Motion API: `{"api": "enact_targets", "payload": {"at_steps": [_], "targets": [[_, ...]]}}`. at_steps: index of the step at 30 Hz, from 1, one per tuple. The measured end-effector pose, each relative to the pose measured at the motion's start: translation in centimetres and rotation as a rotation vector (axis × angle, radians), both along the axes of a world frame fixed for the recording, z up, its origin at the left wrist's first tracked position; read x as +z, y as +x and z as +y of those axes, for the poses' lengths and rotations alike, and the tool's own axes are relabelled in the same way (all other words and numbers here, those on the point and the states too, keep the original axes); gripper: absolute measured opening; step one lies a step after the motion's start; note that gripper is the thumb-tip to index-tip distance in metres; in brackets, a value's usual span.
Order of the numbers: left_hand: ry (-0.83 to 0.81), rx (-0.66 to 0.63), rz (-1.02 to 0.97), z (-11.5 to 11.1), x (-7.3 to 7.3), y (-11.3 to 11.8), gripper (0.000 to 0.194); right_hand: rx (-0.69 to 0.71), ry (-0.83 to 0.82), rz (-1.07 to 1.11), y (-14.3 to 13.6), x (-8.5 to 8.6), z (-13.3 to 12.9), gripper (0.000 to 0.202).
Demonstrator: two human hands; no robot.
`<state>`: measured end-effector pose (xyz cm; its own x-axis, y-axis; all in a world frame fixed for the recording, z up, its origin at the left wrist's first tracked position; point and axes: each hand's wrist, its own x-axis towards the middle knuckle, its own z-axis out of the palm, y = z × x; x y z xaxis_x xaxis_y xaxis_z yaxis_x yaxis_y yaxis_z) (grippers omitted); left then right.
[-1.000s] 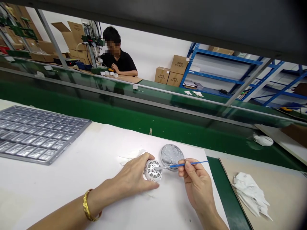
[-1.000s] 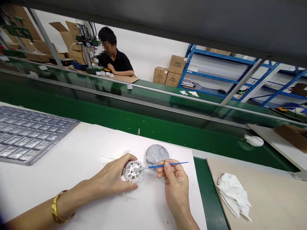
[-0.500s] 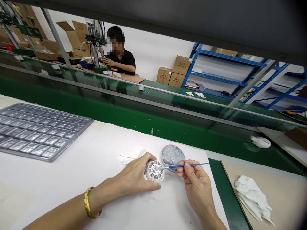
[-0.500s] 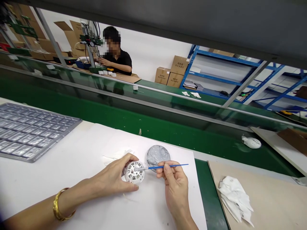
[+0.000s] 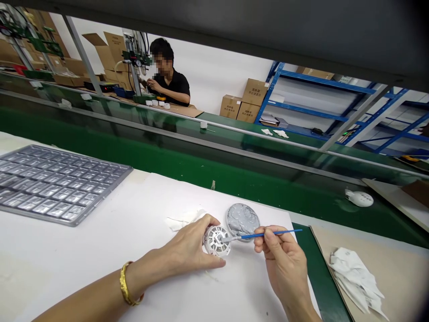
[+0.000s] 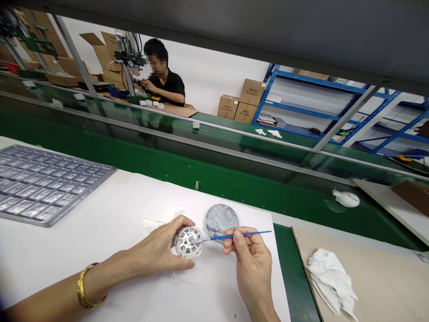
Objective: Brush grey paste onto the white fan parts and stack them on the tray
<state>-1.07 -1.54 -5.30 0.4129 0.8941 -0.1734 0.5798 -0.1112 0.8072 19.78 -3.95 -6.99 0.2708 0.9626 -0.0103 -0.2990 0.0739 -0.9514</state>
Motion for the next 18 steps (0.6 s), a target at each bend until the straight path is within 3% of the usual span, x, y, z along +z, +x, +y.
{"api": "enact_targets", "payload": {"at_steps": [7, 12, 15, 17, 18], "targets": [[0.018, -0.008, 0.008, -0.1, -0.2, 0.1, 0.054, 0.081, -0.045, 0.11, 0.4, 0.0, 0.3, 0.017], [0.047, 0.009, -0.007, -0.3, 0.1, -0.1, 0.058, 0.005, -0.106, 0.228, 1.2, -0.4, 0.9, 0.02], [0.08, 0.044, -0.022, -0.4, 1.2, -0.8, 0.062, -0.039, -0.177, 0.26, 3.0, -1.8, 1.4, 0.026], [0.134, 0.11, -0.036, -0.1, 2.0, -1.9, 0.064, -0.014, -0.205, 0.255, 4.0, -3.6, 2.2, 0.026], [0.176, 0.163, -0.029, 0.3, 2.4, -2.7, 0.064, -0.083, -0.16, 0.238, 4.2, -4.7, 2.8, 0.022]]}}
